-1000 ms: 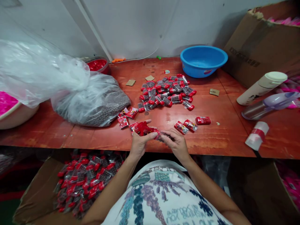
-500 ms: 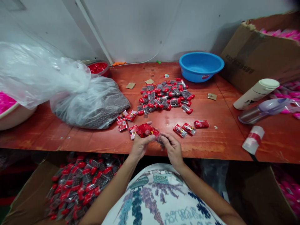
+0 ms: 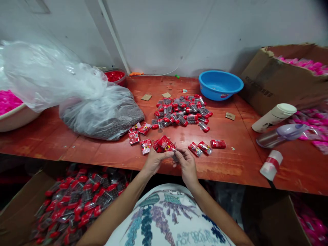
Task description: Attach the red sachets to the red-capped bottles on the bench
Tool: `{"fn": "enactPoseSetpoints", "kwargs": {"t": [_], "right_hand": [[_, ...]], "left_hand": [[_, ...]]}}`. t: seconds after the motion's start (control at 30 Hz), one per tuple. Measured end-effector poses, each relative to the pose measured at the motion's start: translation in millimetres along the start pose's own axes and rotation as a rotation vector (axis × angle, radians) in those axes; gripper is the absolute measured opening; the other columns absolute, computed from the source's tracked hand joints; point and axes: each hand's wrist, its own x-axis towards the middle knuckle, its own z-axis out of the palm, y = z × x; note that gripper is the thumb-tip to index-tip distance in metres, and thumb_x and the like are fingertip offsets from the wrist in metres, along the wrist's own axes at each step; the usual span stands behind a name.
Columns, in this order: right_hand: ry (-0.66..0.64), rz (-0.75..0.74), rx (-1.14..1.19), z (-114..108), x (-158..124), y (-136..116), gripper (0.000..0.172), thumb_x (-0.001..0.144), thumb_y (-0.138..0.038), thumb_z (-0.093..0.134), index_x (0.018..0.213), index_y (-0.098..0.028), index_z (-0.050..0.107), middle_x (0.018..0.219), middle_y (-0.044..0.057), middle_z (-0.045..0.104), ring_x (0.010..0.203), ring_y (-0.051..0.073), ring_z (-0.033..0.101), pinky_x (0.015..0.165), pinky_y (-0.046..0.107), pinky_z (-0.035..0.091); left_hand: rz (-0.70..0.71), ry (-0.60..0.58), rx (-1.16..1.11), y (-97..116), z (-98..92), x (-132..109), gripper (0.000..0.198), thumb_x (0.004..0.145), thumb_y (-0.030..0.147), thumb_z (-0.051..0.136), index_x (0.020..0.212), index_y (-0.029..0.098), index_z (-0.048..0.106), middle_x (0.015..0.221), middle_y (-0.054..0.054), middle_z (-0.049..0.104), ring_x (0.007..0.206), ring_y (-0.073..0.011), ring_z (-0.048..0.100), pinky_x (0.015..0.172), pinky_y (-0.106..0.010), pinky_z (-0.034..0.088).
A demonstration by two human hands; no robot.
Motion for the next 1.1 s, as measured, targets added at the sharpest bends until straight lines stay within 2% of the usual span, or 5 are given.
{"fn": "enactPoseSetpoints", "kwargs": {"t": [0.27,0.53,0.7,0.93,1.1], "right_hand": [[-0.24,-0.09,-0.239,-8.8,0.8,-1.0,0.042,0.08,-0.035,0.064,0.121,-0.027,0.06,0.11,0.004,0.057,0.097,0.018,0.058,0.078,0.029,0.055],[-0.183,0.029,-0.091,-4.9,3.1,-0.4,0.055,0.071,-0.034,0.072,0.123,-0.028,0.056,0.093,0.001,0.059,0.074,0.014,0.059,0.065,0.029,0.057],[-0.195,0.059,-0.122,-10.1,6.2,1.1,0.042,0.069,-0.032,0.073,0.109,-0.022,0.064,0.085,0.0,0.064,0.067,0.013,0.058,0.062,0.028,0.055],[-0.105,0.021,-0.292,-27.9,11.0,5.8,0.034,0.069,-0.035,0.072,0.099,-0.019,0.065,0.08,0.0,0.066,0.068,0.015,0.059,0.061,0.026,0.05],[0.276,-0.198,-0.562,-90.9,25.6,-14.8,0.041,0.074,-0.043,0.066,0.106,-0.017,0.065,0.088,0.004,0.065,0.078,0.018,0.059,0.072,0.032,0.048]], "left_hand": [[0.064,0.165,0.003,0.0,-7.0,-0.9,0.03,0.051,0.012,0.083,0.076,0.013,0.066,0.067,0.001,0.067,0.06,-0.0112,0.061,0.064,-0.023,0.049],[0.02,0.137,0.008,-5.1,-10.4,-7.0,0.03,0.054,0.017,0.083,0.079,0.012,0.067,0.073,-0.003,0.069,0.067,-0.0152,0.064,0.066,-0.025,0.05],[0.059,0.117,-0.03,-6.0,-15.1,-5.5,0.026,0.055,0.015,0.082,0.076,0.012,0.066,0.071,-0.001,0.067,0.064,-0.0124,0.061,0.064,-0.024,0.049],[-0.077,0.082,-0.109,-22.2,-15.8,-3.1,0.032,0.056,0.011,0.08,0.084,0.012,0.066,0.078,-0.005,0.071,0.069,-0.017,0.066,0.063,-0.026,0.053],[-0.203,0.09,-0.189,-25.6,-27.2,0.2,0.046,0.061,0.007,0.075,0.105,0.016,0.061,0.095,-0.011,0.072,0.085,-0.0228,0.069,0.073,-0.034,0.056]]}}
